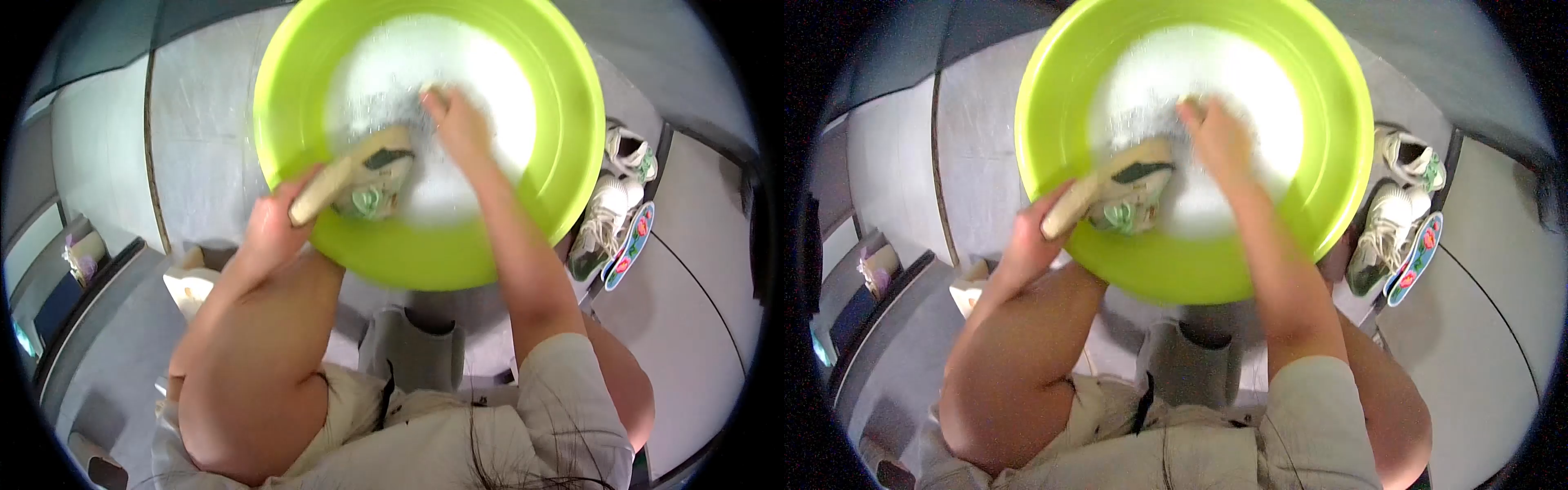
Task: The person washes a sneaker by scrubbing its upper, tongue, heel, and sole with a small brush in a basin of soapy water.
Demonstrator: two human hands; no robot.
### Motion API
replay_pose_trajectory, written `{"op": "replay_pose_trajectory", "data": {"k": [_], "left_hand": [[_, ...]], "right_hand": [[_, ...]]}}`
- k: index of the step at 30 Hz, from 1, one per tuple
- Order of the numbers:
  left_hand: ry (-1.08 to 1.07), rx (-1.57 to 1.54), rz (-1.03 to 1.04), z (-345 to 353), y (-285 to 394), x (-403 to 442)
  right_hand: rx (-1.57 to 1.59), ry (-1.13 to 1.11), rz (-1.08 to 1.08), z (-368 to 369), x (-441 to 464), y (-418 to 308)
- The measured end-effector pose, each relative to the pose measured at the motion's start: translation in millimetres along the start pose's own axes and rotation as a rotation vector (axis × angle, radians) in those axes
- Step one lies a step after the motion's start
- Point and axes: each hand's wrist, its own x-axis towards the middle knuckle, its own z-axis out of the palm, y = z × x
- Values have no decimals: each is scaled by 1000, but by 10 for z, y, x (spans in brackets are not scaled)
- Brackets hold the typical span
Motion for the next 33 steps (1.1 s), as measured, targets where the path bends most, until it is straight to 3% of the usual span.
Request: {"op": "replay_pose_trajectory", "data": {"k": [2, 5, 8, 10, 12, 15, 18, 21, 22, 25, 26, 29, 32, 33], "left_hand": [[-14, -9, -9, -25, 97, -50], [-20, 9, -2, -56, 120, 16], [-45, -22, -19, -95, 196, 41], [-39, -25, 3, -111, 209, 30], [-74, -104, -105, -103, 182, 51], [-59, -165, -165, -87, 239, 61], [-35, -120, -107, -71, 297, 57], [-22, -136, -106, 0, 47, 134], [-27, -162, -147, 8, 36, 76], [-27, -221, -206, -64, 191, 91], [-5, -114, -82, -65, 240, 73], [-9, -127, 15, -29, 144, 67], [-162, -195, -233, -119, 103, 58], [-126, -198, -193, -117, 136, 76]], "right_hand": [[-113, -80, 99, -250, 104, 67], [-210, -23, 46, -98, 110, 276], [209, -73, 152, 309, -15, 134], [392, -119, -97, 302, -457, -479], [661, 14, -293, 31, -816, -1031], [601, 30, -363, 110, -968, -1068], [458, -149, 111, 33, -454, -700], [668, -102, -30, 69, -817, -1037], [620, 3, -273, -43, -1016, -1237], [570, -121, 44, -14, -778, -1076], [647, -26, 87, 397, -531, -659], [567, -72, 48, 69, -762, -930], [598, -110, -158, -50, -1128, -1237], [562, -125, -205, -62, -1146, -1248]]}}
